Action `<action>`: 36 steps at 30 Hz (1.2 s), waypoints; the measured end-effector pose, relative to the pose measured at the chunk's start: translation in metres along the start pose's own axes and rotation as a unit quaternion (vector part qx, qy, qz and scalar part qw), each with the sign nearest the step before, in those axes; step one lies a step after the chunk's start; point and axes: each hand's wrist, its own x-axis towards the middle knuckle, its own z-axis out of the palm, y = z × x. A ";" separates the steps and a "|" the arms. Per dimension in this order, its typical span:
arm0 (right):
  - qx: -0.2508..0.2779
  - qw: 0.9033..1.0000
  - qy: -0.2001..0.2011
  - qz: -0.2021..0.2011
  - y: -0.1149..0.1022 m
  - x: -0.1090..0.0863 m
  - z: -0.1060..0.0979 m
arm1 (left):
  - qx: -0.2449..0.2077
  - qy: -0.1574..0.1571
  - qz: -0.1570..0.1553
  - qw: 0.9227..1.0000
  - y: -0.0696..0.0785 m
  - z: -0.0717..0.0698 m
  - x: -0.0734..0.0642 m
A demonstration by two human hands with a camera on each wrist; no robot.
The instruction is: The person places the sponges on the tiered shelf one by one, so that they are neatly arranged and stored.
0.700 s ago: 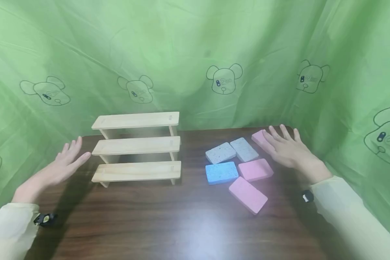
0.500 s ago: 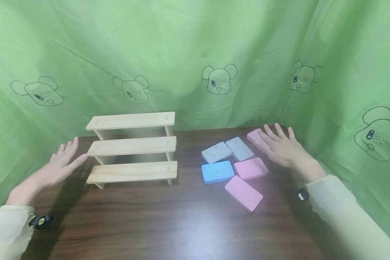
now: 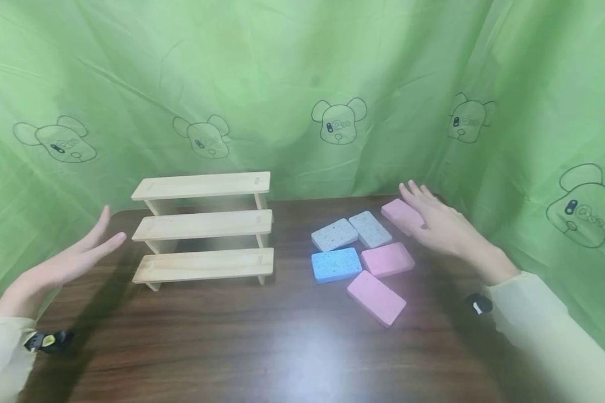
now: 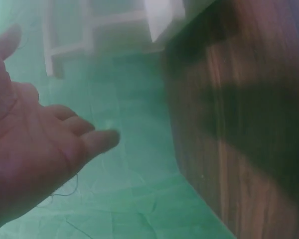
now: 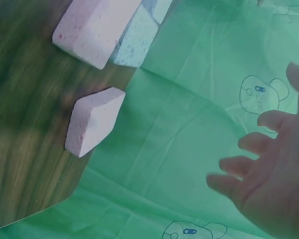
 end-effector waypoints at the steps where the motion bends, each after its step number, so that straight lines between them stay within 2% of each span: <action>1: 0.009 1.000 0.003 -0.001 -0.002 -0.002 0.001 | -0.008 -0.002 0.001 1.000 -0.001 0.001 -0.002; 6: 0.054 0.998 0.005 -0.010 -0.011 -0.019 0.005 | -0.026 -0.015 0.015 0.999 -0.007 0.008 -0.012; 10: 0.087 0.996 -0.007 -0.037 -0.014 -0.031 0.006 | -0.026 -0.020 0.012 0.999 -0.013 0.015 -0.014; 14: 0.179 0.981 -0.053 -0.049 -0.016 -0.038 0.014 | -0.047 -0.023 0.012 0.999 -0.020 0.022 -0.010; 17: 0.213 0.971 -0.089 -0.055 -0.018 -0.040 0.026 | -0.070 -0.026 0.008 0.997 -0.026 0.030 -0.008; 24: 0.184 0.969 -0.155 -0.060 -0.018 -0.046 0.050 | -0.127 -0.043 0.003 0.991 -0.040 0.046 -0.002; 27: 0.180 0.966 -0.170 -0.072 -0.018 -0.047 0.058 | -0.175 -0.052 0.009 0.983 -0.047 0.052 0.001; 32: 0.203 0.955 -0.202 -0.071 -0.017 -0.050 0.071 | -0.269 -0.059 0.003 0.961 -0.057 0.057 0.006; 36: 0.221 0.950 -0.209 -0.074 -0.017 -0.051 0.078 | -0.286 -0.057 -0.010 0.956 -0.062 0.060 0.006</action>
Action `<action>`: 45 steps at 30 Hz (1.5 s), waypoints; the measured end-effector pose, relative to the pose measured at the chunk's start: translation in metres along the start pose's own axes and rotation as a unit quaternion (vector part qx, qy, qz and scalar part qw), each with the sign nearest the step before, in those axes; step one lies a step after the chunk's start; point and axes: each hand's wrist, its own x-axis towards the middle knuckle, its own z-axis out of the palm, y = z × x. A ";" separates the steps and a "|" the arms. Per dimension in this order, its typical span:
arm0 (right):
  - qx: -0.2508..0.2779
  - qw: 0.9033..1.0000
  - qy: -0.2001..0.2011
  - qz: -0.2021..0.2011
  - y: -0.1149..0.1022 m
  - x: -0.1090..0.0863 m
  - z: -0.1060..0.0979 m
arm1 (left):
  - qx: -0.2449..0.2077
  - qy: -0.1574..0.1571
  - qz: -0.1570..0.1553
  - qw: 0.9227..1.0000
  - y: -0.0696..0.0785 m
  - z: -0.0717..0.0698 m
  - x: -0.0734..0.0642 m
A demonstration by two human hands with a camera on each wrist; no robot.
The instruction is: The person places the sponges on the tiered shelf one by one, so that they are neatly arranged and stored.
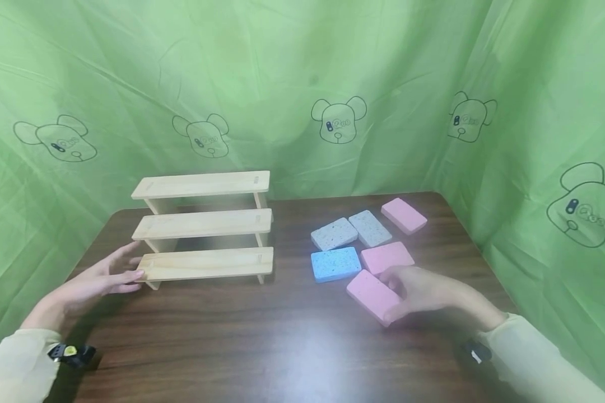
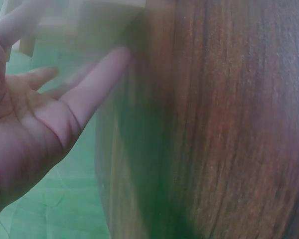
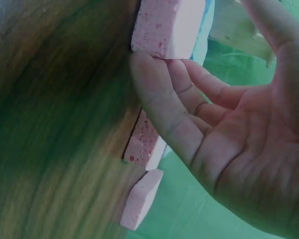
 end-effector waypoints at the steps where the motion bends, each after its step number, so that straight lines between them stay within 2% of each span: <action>1: -0.003 1.000 0.002 -0.001 0.001 0.000 0.001 | -0.002 0.000 -0.002 1.000 -0.001 0.000 0.000; 6: -0.027 0.999 0.014 -0.013 0.004 0.002 0.007 | -0.004 -0.002 -0.005 1.000 -0.003 0.001 0.001; 11: -0.054 0.998 0.007 -0.033 0.003 0.002 0.007 | 0.011 -0.008 0.000 1.000 -0.004 0.003 0.002; 15: -0.071 0.995 -0.001 -0.070 0.004 0.002 0.003 | 0.014 -0.009 -0.008 1.000 -0.003 0.005 0.003; 19: -0.027 0.995 -0.004 -0.096 0.009 0.005 0.006 | 0.016 -0.012 -0.021 1.000 0.000 0.005 0.004; 24: 0.075 0.993 0.000 -0.094 0.016 0.011 0.015 | 0.010 -0.021 -0.022 0.999 -0.001 0.001 0.002; 28: 0.113 0.989 0.012 -0.090 0.020 0.017 0.020 | 0.008 -0.032 -0.015 0.999 -0.002 -0.005 0.000; 33: 0.108 0.992 0.007 -0.065 0.020 0.023 0.021 | 0.011 -0.049 -0.016 0.999 -0.002 -0.010 0.000; 37: 0.106 0.993 -0.003 -0.043 0.017 0.026 0.020 | -0.007 -0.061 -0.027 0.998 -0.002 -0.012 0.001; 45: 0.019 0.999 0.008 -0.034 0.010 0.025 0.017 | -0.037 -0.074 -0.032 0.996 -0.007 -0.012 0.002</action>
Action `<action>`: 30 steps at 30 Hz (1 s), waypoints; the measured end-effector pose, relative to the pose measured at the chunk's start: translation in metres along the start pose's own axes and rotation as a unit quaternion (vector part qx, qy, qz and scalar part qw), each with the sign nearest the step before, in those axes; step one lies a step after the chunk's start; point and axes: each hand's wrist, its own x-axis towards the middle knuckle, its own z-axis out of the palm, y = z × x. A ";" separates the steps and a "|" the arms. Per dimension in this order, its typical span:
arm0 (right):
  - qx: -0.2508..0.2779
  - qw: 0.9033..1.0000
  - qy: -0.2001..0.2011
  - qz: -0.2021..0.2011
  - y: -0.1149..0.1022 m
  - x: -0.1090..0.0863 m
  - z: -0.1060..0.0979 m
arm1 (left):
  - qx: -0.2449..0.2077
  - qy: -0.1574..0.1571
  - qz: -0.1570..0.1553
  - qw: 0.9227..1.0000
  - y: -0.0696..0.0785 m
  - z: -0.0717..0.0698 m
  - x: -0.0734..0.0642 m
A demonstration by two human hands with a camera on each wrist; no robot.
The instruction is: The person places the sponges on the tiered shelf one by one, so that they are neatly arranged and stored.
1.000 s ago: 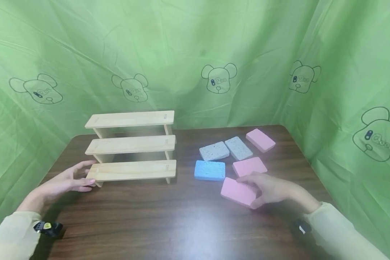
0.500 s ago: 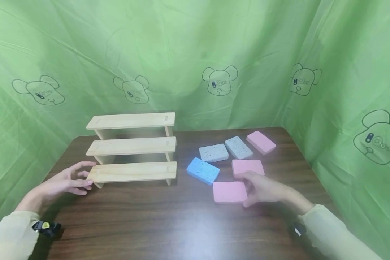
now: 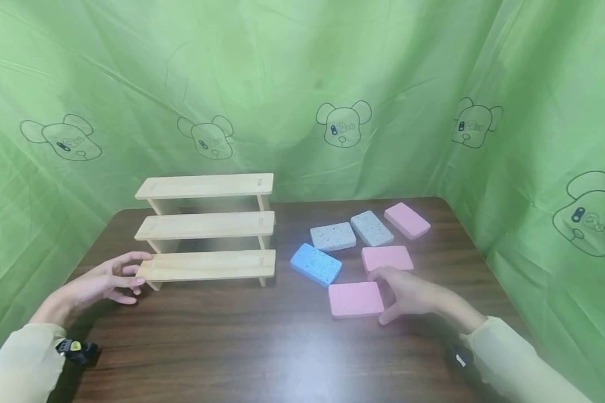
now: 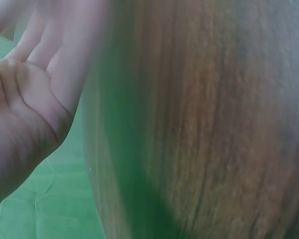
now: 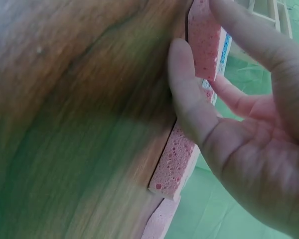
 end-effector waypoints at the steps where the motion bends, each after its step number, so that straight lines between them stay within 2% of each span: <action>1: 0.001 1.000 -0.001 0.005 0.000 0.000 0.000 | -0.001 0.000 0.000 1.000 -0.001 0.000 0.000; 6: 0.010 1.000 -0.010 0.005 -0.001 0.002 -0.001 | -0.003 0.001 -0.008 1.000 -0.002 -0.002 0.000; 19: 0.087 0.996 -0.033 0.003 -0.004 -0.002 -0.006 | -0.035 -0.010 -0.023 0.999 -0.006 -0.002 -0.001; 30: 0.071 0.997 -0.031 -0.020 -0.013 0.005 -0.024 | -0.029 -0.002 -0.023 0.999 -0.006 -0.001 0.001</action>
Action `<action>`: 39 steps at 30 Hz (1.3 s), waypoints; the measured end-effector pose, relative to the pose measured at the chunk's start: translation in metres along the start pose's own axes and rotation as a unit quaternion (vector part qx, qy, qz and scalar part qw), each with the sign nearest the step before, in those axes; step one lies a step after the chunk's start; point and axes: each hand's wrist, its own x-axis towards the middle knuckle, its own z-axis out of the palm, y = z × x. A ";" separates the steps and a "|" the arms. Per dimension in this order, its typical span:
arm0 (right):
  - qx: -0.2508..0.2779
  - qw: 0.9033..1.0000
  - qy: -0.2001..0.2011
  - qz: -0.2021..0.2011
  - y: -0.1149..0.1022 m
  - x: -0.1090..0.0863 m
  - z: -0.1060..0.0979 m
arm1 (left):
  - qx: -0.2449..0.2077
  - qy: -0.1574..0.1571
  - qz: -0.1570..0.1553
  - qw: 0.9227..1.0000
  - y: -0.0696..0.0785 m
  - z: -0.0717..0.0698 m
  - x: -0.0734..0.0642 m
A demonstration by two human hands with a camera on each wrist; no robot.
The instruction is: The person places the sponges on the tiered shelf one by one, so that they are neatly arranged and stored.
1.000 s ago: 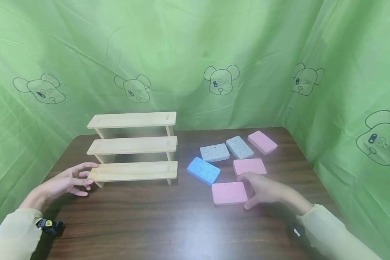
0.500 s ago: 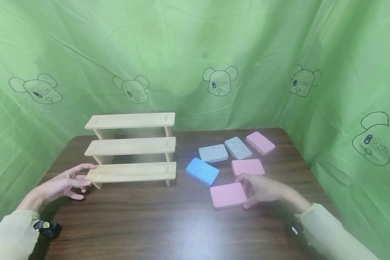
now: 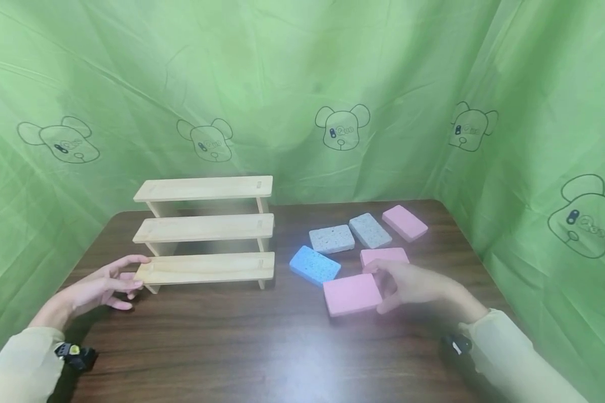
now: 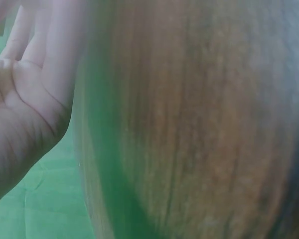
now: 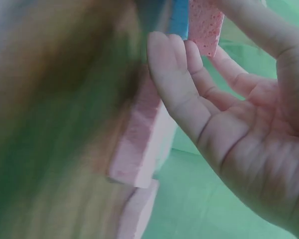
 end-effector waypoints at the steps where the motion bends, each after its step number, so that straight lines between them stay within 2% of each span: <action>1: 0.005 1.000 0.002 -0.006 -0.002 0.002 -0.002 | 0.000 -0.001 0.000 1.000 0.000 0.000 0.000; 6: 0.001 1.000 0.017 -0.022 -0.016 0.019 -0.013 | -0.006 -0.007 0.001 1.000 -0.002 -0.001 -0.001; 13: -0.001 1.000 0.024 -0.015 -0.042 0.049 -0.025 | -0.003 -0.008 0.002 1.000 -0.003 -0.001 0.000; 21: 0.002 0.999 0.041 -0.023 -0.083 0.084 -0.047 | 0.019 0.002 -0.012 1.000 -0.001 0.002 0.005; 28: 0.001 0.998 0.039 -0.047 -0.114 0.118 -0.055 | 0.022 -0.003 -0.015 1.000 -0.002 0.002 0.001; 33: 0.016 0.998 0.041 -0.045 -0.135 0.153 -0.052 | 0.016 -0.009 -0.020 1.000 -0.002 0.000 0.000; 39: 0.048 0.997 0.041 -0.040 -0.169 0.208 -0.044 | 0.022 -0.008 -0.021 0.999 0.003 -0.005 0.002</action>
